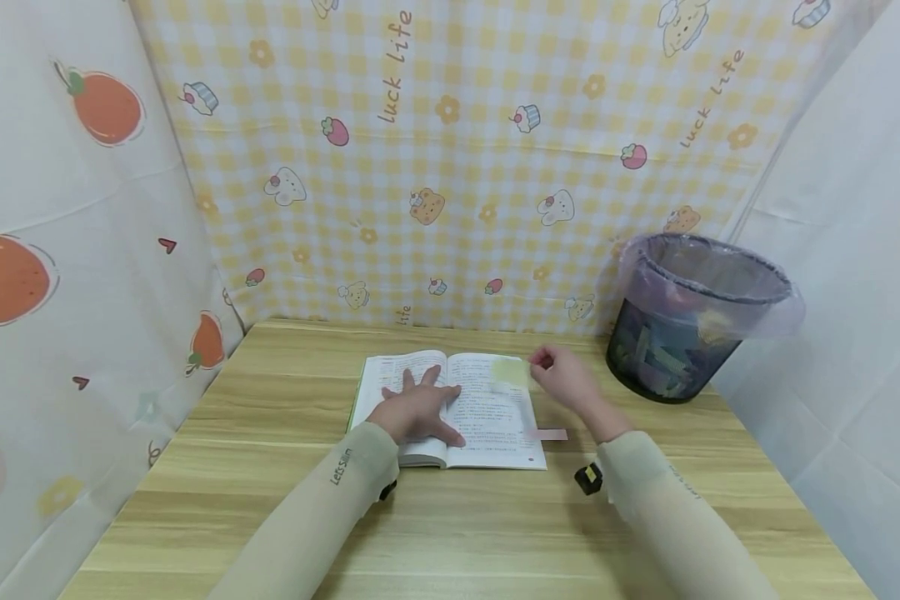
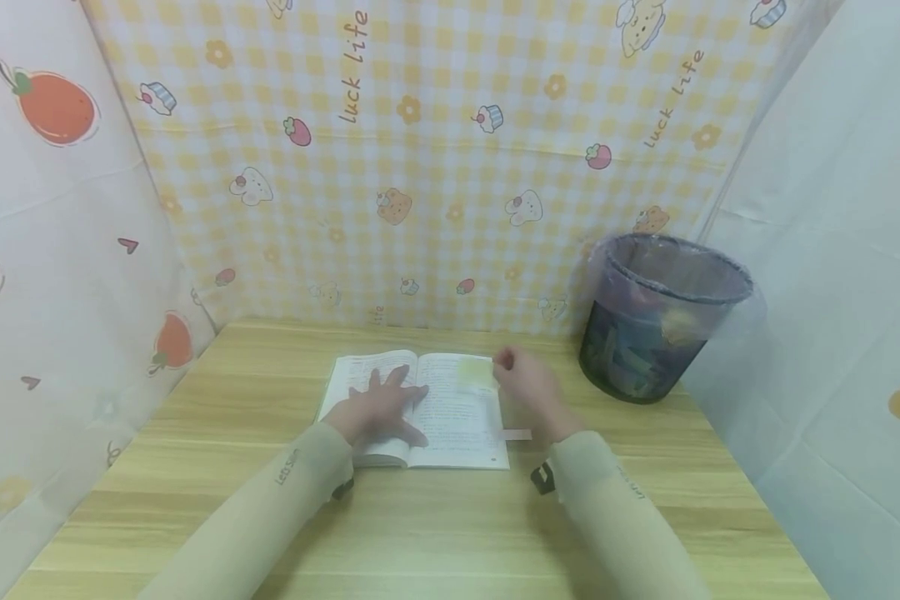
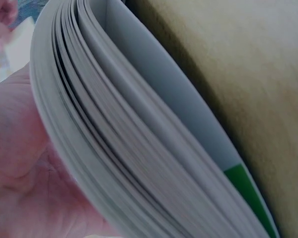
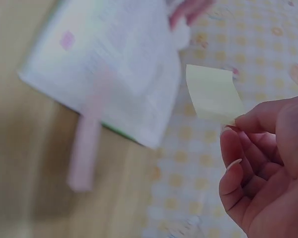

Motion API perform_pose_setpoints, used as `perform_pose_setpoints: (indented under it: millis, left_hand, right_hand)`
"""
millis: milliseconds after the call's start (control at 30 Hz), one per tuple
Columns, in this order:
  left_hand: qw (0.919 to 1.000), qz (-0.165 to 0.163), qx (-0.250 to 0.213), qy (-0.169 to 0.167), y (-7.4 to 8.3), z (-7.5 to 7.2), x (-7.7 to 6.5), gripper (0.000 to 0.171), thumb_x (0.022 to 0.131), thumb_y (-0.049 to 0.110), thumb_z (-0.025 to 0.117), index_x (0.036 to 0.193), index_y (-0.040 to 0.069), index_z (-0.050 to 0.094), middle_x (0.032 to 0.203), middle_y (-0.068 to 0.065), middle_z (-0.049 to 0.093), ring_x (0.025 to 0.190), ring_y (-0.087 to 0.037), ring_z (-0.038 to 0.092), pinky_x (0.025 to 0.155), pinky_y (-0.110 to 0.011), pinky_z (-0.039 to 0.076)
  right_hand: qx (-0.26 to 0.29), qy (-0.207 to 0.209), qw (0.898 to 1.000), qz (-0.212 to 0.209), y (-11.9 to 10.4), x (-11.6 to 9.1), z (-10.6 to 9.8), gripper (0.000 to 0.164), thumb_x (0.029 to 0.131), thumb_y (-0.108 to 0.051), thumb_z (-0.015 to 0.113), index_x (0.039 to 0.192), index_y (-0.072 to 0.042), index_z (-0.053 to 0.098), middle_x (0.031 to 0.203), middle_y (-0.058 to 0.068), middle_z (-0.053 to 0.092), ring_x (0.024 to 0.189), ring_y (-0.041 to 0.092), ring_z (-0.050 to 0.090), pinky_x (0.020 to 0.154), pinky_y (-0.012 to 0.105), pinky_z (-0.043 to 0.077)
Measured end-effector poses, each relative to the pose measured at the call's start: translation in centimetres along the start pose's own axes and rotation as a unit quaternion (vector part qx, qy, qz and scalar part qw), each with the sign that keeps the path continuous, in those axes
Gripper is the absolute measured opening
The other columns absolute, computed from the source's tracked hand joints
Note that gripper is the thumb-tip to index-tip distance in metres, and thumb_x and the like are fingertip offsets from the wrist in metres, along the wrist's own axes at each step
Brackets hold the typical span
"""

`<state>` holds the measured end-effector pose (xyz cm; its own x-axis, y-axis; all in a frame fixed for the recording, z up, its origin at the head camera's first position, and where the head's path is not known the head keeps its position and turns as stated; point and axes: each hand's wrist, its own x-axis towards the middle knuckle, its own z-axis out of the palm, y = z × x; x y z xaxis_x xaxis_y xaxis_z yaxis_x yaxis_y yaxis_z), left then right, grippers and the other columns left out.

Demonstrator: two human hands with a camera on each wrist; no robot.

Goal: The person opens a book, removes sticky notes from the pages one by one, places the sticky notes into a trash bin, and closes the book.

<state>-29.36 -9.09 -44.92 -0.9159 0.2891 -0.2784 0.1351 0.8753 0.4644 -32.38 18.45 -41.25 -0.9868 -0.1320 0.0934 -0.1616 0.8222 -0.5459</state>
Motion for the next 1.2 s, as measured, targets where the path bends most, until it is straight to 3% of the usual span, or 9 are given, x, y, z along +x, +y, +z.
perform_pose_setpoints:
  millis: [233, 400, 667, 800, 1000, 1200]
  left_hand:
    - [1.0000, 0.001, -0.003, -0.004, -0.1, 0.1, 0.2, 0.098, 0.080, 0.051, 0.096, 0.166, 0.032, 0.051, 0.188, -0.009, 0.004, 0.165, -0.062, -0.009, 0.121, -0.093, 0.000]
    - [1.0000, 0.002, 0.003, -0.007, -0.3, 0.0, 0.3, 0.099, 0.080, 0.052, 0.095, 0.166, 0.033, 0.050, 0.188, -0.008, 0.003, 0.166, -0.061, -0.010, 0.121, -0.093, 0.001]
    - [1.0000, 0.000, 0.001, -0.008, -0.3, -0.1, 0.3, 0.099, 0.080, 0.052, 0.095, 0.166, 0.033, 0.051, 0.188, -0.008, 0.004, 0.166, -0.061, -0.009, 0.121, -0.092, 0.001]
    - [1.0000, -0.006, -0.001, -0.008, -0.3, 0.0, 0.3, 0.099, 0.079, 0.052, 0.096, 0.165, 0.034, 0.051, 0.188, -0.008, 0.005, 0.167, -0.060, -0.009, 0.122, -0.092, 0.000]
    - [1.0000, -0.004, -0.001, -0.008, -0.3, 0.0, 0.2, 0.099, 0.080, 0.052, 0.095, 0.166, 0.034, 0.051, 0.188, -0.008, 0.005, 0.167, -0.060, -0.009, 0.122, -0.092, 0.000]
    - [0.9999, -0.002, -0.003, -0.010, -0.2, 0.0, 0.2, 0.098, 0.081, 0.051, 0.095, 0.166, 0.033, 0.050, 0.188, -0.008, 0.004, 0.167, -0.060, -0.010, 0.122, -0.091, -0.001]
  right_hand:
    - [-0.035, 0.069, 0.997, -0.018, 0.2, 0.6, -6.8, 0.020, 0.108, -0.020, 0.062, 0.118, -0.007, 0.073, 0.113, 0.017, 0.078, 0.095, 0.034, 0.071, 0.084, 0.049, 0.057]
    - [-0.039, 0.141, 0.989, -0.025, 0.4, 1.1, -11.9, 0.027, 0.108, -0.021, 0.057, 0.123, -0.004, 0.072, 0.119, 0.020, 0.077, 0.102, 0.038, 0.072, 0.088, 0.050, 0.056]
    - [-0.051, 0.223, 0.973, 0.042, 2.2, 1.4, -19.5, 0.043, 0.109, -0.031, 0.049, 0.135, -0.002, 0.067, 0.131, 0.026, 0.073, 0.111, 0.044, 0.066, 0.084, 0.044, 0.048]
    - [-0.056, 0.236, 0.968, 0.072, 3.8, 1.2, -21.6, 0.045, 0.108, -0.031, 0.047, 0.136, 0.000, 0.064, 0.132, 0.028, 0.070, 0.112, 0.045, 0.063, 0.082, 0.043, 0.045]
    - [-0.066, 0.239, 0.962, 0.113, 6.0, 0.9, -22.9, 0.046, 0.107, -0.029, 0.045, 0.138, 0.002, 0.059, 0.132, 0.029, 0.065, 0.112, 0.046, 0.060, 0.076, 0.042, 0.045]
    - [-0.100, 0.238, 0.952, 0.167, 7.1, 0.6, -23.7, 0.047, 0.110, -0.024, 0.040, 0.141, 0.006, 0.057, 0.136, 0.035, 0.062, 0.115, 0.055, 0.059, 0.084, 0.066, 0.050]
